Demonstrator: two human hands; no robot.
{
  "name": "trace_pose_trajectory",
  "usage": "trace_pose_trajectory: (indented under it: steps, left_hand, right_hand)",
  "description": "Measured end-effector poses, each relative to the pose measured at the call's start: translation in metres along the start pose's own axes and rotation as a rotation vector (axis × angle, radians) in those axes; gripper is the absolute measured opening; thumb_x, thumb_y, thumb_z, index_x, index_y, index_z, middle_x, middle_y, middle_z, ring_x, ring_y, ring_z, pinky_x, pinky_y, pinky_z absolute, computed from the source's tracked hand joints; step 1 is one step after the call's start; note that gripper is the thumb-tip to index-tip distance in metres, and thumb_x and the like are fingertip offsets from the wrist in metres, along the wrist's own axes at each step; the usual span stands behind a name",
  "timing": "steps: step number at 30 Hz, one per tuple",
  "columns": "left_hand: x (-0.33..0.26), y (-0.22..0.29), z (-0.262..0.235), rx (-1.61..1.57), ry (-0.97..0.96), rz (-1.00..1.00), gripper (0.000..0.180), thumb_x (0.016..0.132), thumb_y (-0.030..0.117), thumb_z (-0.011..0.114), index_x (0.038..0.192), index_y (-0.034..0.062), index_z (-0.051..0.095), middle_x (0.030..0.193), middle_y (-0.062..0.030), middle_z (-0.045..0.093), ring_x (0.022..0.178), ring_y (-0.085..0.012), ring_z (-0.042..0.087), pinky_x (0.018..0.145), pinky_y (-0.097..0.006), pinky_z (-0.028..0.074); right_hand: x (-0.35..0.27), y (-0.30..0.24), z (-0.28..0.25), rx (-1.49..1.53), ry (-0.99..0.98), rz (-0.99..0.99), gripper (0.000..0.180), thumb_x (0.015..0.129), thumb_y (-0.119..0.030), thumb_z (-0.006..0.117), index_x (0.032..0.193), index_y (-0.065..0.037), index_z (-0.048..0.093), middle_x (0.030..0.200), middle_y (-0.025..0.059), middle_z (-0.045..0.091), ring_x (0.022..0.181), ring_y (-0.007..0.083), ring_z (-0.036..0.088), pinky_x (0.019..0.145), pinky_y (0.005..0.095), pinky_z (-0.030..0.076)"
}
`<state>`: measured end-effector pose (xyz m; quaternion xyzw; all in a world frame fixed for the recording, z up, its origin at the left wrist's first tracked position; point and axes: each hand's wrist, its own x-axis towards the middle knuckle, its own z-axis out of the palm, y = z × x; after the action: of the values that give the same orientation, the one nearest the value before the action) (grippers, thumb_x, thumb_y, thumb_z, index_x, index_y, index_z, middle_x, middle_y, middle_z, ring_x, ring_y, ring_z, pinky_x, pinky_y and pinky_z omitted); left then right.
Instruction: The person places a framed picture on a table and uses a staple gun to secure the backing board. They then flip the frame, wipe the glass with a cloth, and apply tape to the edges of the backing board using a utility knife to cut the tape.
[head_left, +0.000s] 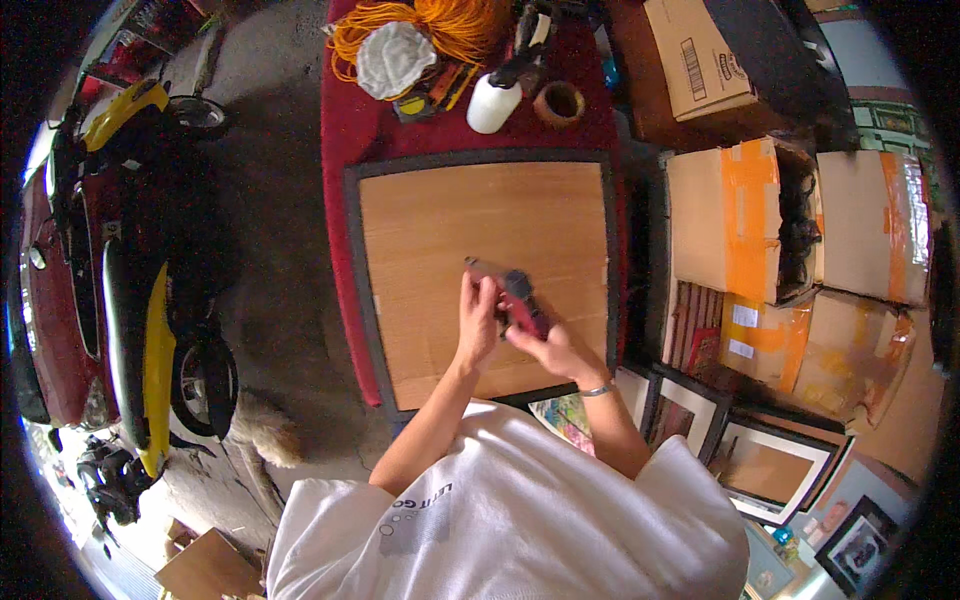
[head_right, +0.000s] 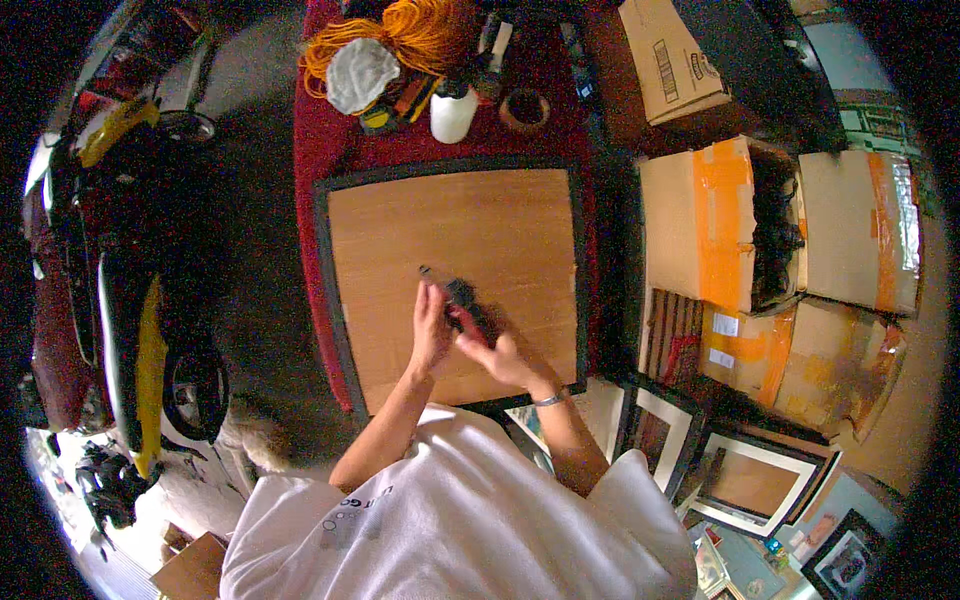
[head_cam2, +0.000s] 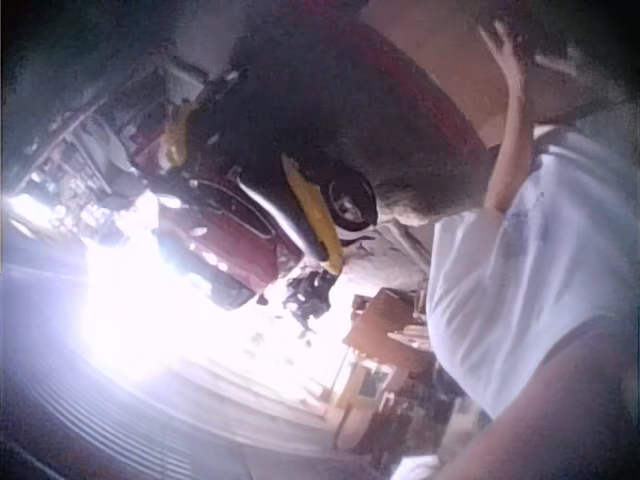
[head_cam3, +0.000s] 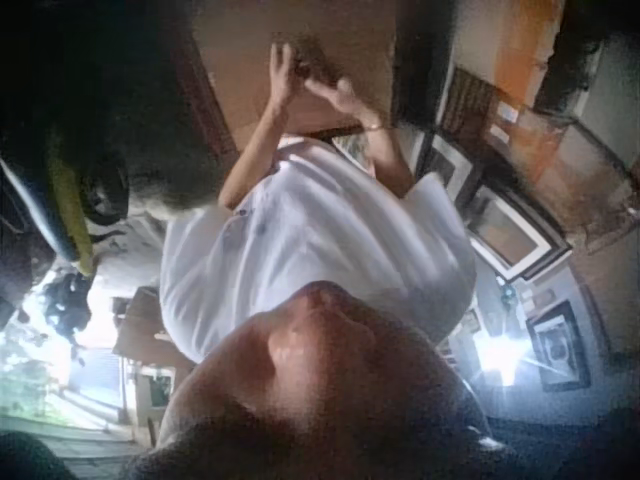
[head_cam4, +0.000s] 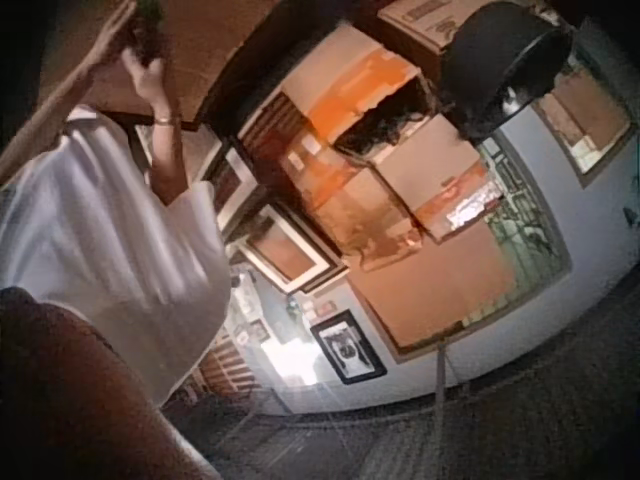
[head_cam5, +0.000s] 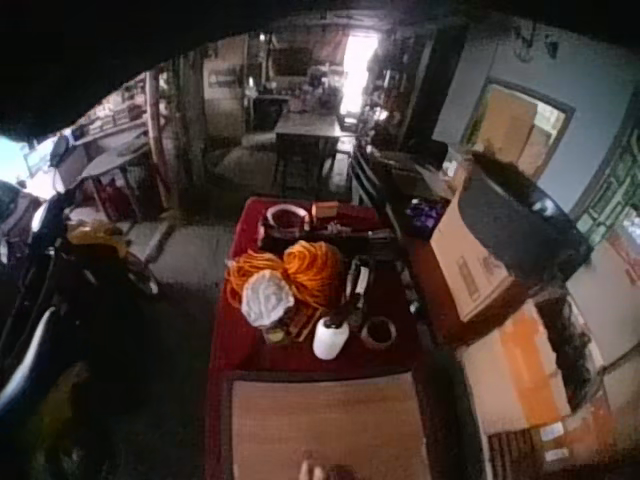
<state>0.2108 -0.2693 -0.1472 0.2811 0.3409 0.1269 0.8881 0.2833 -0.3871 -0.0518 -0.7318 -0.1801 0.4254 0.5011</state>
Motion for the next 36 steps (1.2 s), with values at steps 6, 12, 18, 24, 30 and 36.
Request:
trace_pose_trajectory:
  steps: [6,12,18,24,30,36]
  left_hand:
    - [0.134,-0.030,0.079,1.097,-0.105,0.625,0.052,0.093,0.014,0.063,0.141,0.0040,0.046,0.139,-0.0217,0.048,0.133,-0.0368,0.043,0.113,-0.049,0.035]
    - [0.237,-0.036,0.093,1.767,-0.133,0.911,0.073,0.082,0.019,0.068,0.150,0.0070,0.043,0.143,-0.0186,0.050,0.140,-0.0357,0.041,0.124,-0.047,0.025]
    - [0.237,-0.035,0.093,1.965,-0.116,0.824,0.070,0.084,0.020,0.067,0.148,0.0059,0.044,0.143,-0.0154,0.050,0.138,-0.0327,0.043,0.124,-0.046,0.023]
    - [0.237,-0.031,0.094,1.947,-0.143,0.824,0.064,0.085,0.018,0.065,0.145,0.0071,0.046,0.142,-0.0158,0.051,0.139,-0.0324,0.042,0.123,-0.045,0.024]
    - [0.238,-0.034,0.092,1.995,-0.124,0.822,0.062,0.085,0.019,0.063,0.144,0.0052,0.047,0.141,-0.0160,0.051,0.137,-0.0333,0.043,0.123,-0.045,0.024]
    - [0.237,-0.030,0.094,1.856,-0.160,0.826,0.062,0.084,0.018,0.063,0.142,0.0035,0.048,0.139,-0.0167,0.052,0.137,-0.0329,0.043,0.122,-0.045,0.024]
  right_hand:
    - [0.025,0.029,-0.118,0.061,0.264,0.303,0.023,0.090,-0.013,0.064,0.111,-0.004,0.063,0.087,0.0036,0.065,0.073,0.0129,0.063,0.066,0.0323,0.054]
    - [0.095,0.049,-0.166,-0.188,0.321,0.334,0.021,0.086,-0.017,0.066,0.101,-0.002,0.067,0.082,0.0065,0.069,0.072,0.0165,0.065,0.063,0.0362,0.053]
    - [0.143,0.040,-0.158,-0.300,0.448,0.364,0.038,0.089,-0.030,0.066,0.074,0.004,0.072,0.068,0.0142,0.073,0.061,0.0238,0.071,0.056,0.0384,0.055]
    - [0.151,0.037,-0.159,-0.320,0.454,0.417,0.036,0.089,-0.028,0.067,0.075,0.004,0.072,0.069,0.0140,0.073,0.062,0.0226,0.072,0.057,0.0385,0.056]
    - [0.149,0.028,-0.159,-0.297,0.439,0.436,0.032,0.088,-0.024,0.066,0.075,0.004,0.071,0.068,0.0118,0.072,0.059,0.0193,0.070,0.052,0.0368,0.054]
    - [0.159,0.029,-0.151,-0.351,0.548,0.550,0.034,0.087,-0.024,0.068,0.068,0.004,0.068,0.064,0.0126,0.070,0.055,0.0216,0.069,0.048,0.0373,0.053]
